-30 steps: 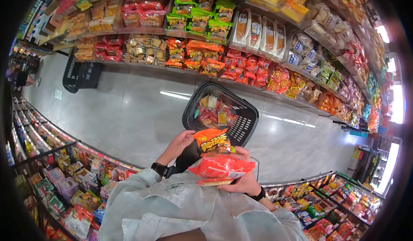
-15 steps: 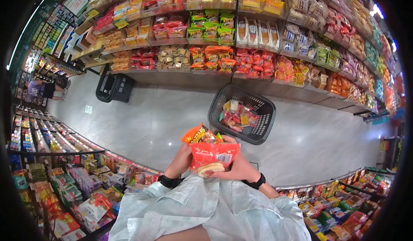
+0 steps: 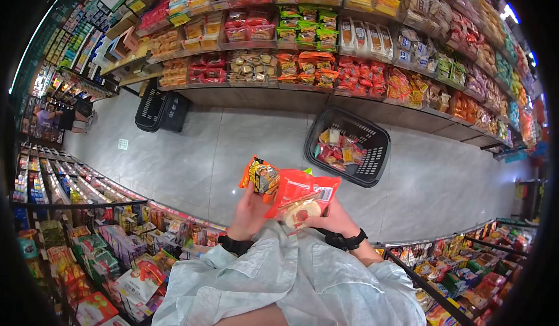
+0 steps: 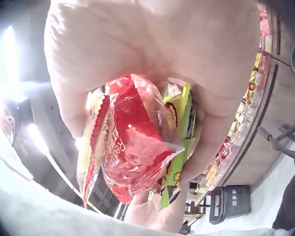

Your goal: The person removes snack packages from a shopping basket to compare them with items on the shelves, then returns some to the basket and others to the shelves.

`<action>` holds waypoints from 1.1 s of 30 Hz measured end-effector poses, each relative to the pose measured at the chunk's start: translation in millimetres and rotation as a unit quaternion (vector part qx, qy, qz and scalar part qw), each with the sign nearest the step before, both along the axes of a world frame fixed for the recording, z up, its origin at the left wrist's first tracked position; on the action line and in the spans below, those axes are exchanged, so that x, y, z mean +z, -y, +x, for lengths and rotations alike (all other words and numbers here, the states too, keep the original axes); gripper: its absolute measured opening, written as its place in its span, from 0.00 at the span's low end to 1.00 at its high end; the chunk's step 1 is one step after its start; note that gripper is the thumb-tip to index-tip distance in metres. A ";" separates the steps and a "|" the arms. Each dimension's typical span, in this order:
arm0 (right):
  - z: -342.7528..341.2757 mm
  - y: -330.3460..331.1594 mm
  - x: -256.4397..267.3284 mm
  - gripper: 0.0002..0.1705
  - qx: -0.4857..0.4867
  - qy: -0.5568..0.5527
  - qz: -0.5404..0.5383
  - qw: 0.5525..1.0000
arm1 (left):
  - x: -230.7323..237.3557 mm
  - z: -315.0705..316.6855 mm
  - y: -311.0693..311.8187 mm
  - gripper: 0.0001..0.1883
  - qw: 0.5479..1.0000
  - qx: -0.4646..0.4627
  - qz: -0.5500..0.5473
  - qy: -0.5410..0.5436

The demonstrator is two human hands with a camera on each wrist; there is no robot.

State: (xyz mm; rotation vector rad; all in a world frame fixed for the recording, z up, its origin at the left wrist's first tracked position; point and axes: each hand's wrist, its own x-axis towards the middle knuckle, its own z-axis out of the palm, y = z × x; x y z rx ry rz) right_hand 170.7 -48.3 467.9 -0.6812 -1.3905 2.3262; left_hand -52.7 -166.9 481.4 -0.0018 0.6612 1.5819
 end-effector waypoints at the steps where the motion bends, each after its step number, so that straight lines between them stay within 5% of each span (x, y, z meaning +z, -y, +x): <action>1: -9.0 2.7 -7.9 0.53 -0.001 0.001 -0.002 1.000 | -1.9 -12.1 3.8 0.32 1.000 0.004 -0.002 0.008; 11: -134.3 22.6 -29.2 0.52 -0.130 -0.098 -0.173 0.971 | -39.6 -209.1 77.8 0.25 0.995 0.082 -0.048 0.003; 15: -156.6 22.9 -10.1 0.50 -0.203 -0.160 -0.197 0.946 | -50.2 -268.3 76.3 0.21 0.985 0.044 -0.120 -0.116; 21: -165.7 1.0 -4.9 0.50 -0.326 -0.184 -0.188 0.908 | -75.2 -296.2 1.1 0.25 0.972 -0.033 -0.150 -0.180; 28: -180.3 -91.7 -26.6 0.47 -0.327 -0.257 -0.182 0.891 | -65.6 -275.7 -128.0 0.20 0.939 -0.100 -0.146 -0.295; 33: -179.8 -157.4 -45.8 0.44 -0.316 -0.293 -0.191 0.882 | -63.3 -269.5 -206.6 0.24 0.949 -0.086 -0.146 -0.267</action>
